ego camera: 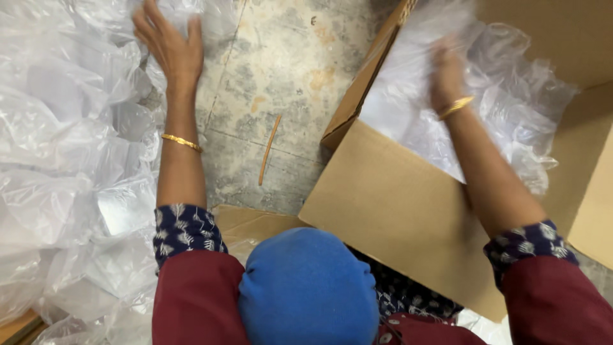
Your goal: The person sits on the floor and packs white foam blocks into a large cardboard box. They pick up foam pieces from a pile on the floor, wrap or cover some pieces in clear plastic bags, and place them into the box, arranging the pieces to fill it.
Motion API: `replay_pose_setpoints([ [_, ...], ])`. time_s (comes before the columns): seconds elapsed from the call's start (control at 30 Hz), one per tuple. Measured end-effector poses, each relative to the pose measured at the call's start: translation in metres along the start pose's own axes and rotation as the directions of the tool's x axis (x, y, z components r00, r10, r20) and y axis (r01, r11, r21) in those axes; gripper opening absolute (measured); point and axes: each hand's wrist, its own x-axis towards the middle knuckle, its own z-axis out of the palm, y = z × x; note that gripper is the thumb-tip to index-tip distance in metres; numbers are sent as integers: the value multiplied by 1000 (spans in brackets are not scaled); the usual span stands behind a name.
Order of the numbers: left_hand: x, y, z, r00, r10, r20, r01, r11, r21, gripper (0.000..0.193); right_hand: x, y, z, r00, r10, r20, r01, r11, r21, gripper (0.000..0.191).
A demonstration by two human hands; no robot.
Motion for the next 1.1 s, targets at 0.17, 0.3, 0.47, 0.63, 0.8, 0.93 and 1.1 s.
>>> replay_pose_setpoints([
  [0.17, -34, -33, -2, 912, -166, 375, 25, 935, 354, 105, 1, 43, 35, 871, -489, 43, 398, 652, -645, 58],
  [0.3, -49, -40, 1, 948, -158, 276, 61, 942, 331, 90, -36, 37, 35, 711, -599, 368, 634, 320, -705, 70],
  [0.47, -77, -36, 14, 932, -128, 340, 112, 992, 65, 88, -54, 21, 44, 712, -519, 473, 644, 216, -734, 83],
  [0.63, -104, -20, 1, 987, 35, -155, -64, 981, -185, 109, -94, -11, 44, 703, -556, 443, 681, 347, -645, 78],
  [0.8, -112, 54, -51, 869, 357, -342, -475, 796, -375, 101, -198, -70, 23, 387, -833, 395, 905, 425, 8, 77],
  [0.93, -147, 143, -55, 553, 833, -22, -652, 416, -633, 76, -248, -78, 13, 184, -865, 467, 917, 322, 235, 81],
  [1.1, -73, 90, -9, 663, 734, -150, -720, 570, -396, 37, -190, -60, -40, 456, -880, 132, 867, 472, 161, 80],
])
